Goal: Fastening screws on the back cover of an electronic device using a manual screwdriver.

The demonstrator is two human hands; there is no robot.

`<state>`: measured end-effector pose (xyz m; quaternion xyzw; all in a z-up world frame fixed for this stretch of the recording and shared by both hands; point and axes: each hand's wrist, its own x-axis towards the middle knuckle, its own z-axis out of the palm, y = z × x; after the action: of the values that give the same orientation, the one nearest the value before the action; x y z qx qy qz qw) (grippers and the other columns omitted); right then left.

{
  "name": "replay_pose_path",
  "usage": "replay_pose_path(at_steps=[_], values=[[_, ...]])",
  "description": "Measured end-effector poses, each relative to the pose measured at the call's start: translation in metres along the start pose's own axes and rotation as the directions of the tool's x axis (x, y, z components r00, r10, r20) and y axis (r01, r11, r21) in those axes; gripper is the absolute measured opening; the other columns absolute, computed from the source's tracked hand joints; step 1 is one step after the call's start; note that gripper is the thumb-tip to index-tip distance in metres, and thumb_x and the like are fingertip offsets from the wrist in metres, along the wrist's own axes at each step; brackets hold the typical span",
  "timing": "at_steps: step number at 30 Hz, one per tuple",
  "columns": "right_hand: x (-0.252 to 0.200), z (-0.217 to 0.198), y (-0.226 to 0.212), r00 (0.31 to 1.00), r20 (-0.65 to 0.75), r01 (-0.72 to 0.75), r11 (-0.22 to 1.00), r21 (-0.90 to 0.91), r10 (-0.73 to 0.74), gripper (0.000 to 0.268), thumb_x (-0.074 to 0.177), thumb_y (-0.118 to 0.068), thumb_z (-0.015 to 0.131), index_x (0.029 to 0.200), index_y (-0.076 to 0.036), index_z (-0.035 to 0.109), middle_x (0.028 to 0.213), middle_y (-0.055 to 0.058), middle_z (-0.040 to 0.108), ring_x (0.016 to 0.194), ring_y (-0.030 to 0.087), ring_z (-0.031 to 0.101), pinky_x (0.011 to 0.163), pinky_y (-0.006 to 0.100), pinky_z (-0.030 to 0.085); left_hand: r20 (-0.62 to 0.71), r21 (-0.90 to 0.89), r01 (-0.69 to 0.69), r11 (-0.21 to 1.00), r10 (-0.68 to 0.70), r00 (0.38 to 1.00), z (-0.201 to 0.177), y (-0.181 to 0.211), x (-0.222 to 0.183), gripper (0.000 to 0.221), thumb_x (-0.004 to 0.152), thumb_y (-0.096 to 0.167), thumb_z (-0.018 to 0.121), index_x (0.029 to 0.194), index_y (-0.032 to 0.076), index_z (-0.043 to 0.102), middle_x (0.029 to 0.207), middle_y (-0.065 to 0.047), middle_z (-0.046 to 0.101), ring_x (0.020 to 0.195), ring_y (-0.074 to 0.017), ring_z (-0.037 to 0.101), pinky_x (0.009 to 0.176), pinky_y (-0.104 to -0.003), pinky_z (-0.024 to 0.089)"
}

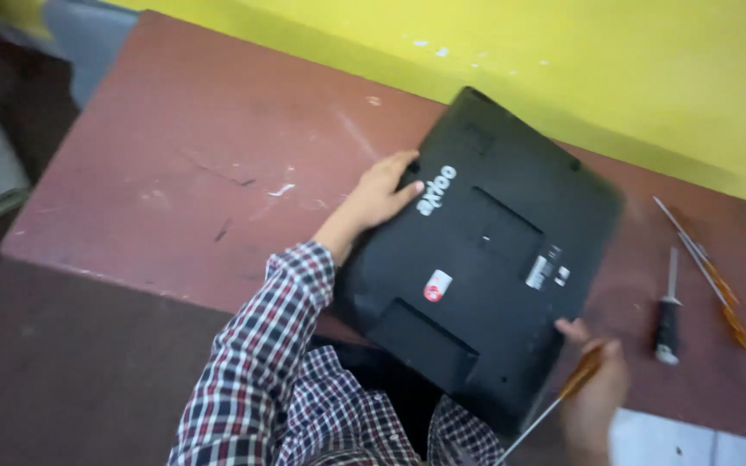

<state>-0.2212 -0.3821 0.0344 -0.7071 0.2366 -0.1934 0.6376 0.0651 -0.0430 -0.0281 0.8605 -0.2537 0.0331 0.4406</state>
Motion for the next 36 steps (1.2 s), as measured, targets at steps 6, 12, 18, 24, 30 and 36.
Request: replay_pose_path(at_steps=[6,12,18,24,30,36], values=[[-0.047,0.0,0.026,0.986,0.035,-0.16,0.88,0.448,0.161,0.043,0.108,-0.05,0.043,0.084,-0.017,0.058,0.16,0.025,0.047,0.146,0.028,0.051,0.118,0.043,0.04,-0.087,-0.019,0.197,0.98,-0.198,0.976,0.002,0.035,0.004,0.051,0.102,0.037,0.052,0.141,0.005,0.054,0.13,-0.016,0.049,0.103,-0.0372,0.066,0.091,-0.049,0.052],[-0.042,0.032,0.004,0.978,-0.032,0.206,0.975,0.082,-0.204,0.044,0.117,-0.036,0.027,0.09,-0.011,0.052,0.121,0.031,0.067,0.134,0.023,0.06,0.136,0.034,0.018,-0.131,-0.041,0.141,0.989,-0.145,0.981,-0.002,0.029,-0.032,0.031,0.103,0.029,0.056,0.122,0.005,0.06,0.117,-0.015,0.059,0.109,-0.0335,0.063,0.095,-0.044,0.048],[-0.008,0.025,0.037,0.993,-0.068,0.103,0.993,0.056,-0.099,0.05,0.116,-0.044,0.03,0.1,-0.007,0.058,0.102,0.026,0.075,0.161,0.027,0.036,0.132,0.044,0.008,-0.139,0.082,0.091,0.992,-0.079,0.987,-0.006,0.037,-0.054,0.03,0.102,0.018,0.052,0.127,0.003,0.054,0.135,-0.027,0.059,0.124,-0.0458,0.057,0.105,-0.051,0.044],[0.055,0.048,0.019,0.98,0.091,0.168,0.982,0.081,-0.175,0.05,0.12,-0.028,0.03,0.083,-0.003,0.05,0.067,0.031,0.065,0.115,0.028,0.069,0.13,0.044,0.024,-0.251,0.06,0.371,0.927,-0.346,0.904,-0.029,0.069,-0.091,0.052,0.1,0.019,0.061,0.146,-0.001,0.051,0.146,-0.036,0.051,0.142,-0.0479,0.044,0.118,-0.052,0.034],[0.157,0.078,0.032,0.919,0.31,0.202,0.967,0.157,-0.242,0.051,0.119,-0.025,0.034,0.081,0.001,0.054,0.059,0.031,0.059,0.08,0.03,0.073,0.128,0.044,0.033,-0.422,-0.043,0.406,0.913,-0.385,0.821,-0.014,0.108,-0.133,0.071,0.092,0.01,0.066,0.155,-0.007,0.036,0.149,-0.044,0.038,0.139,-0.0605,0.036,0.115,-0.064,0.031],[0.231,0.098,0.023,0.863,0.415,0.278,0.957,0.084,-0.287,0.051,0.122,-0.027,0.032,0.084,0.0,0.054,0.055,0.027,0.054,0.087,0.033,0.075,0.114,0.044,0.05,-0.497,-0.066,0.448,0.892,-0.419,0.76,0.056,0.129,-0.151,0.099,0.082,0.009,0.075,0.163,0.0,0.019,0.164,-0.041,0.004,0.147,-0.0643,0.005,0.119,-0.067,0.009]])
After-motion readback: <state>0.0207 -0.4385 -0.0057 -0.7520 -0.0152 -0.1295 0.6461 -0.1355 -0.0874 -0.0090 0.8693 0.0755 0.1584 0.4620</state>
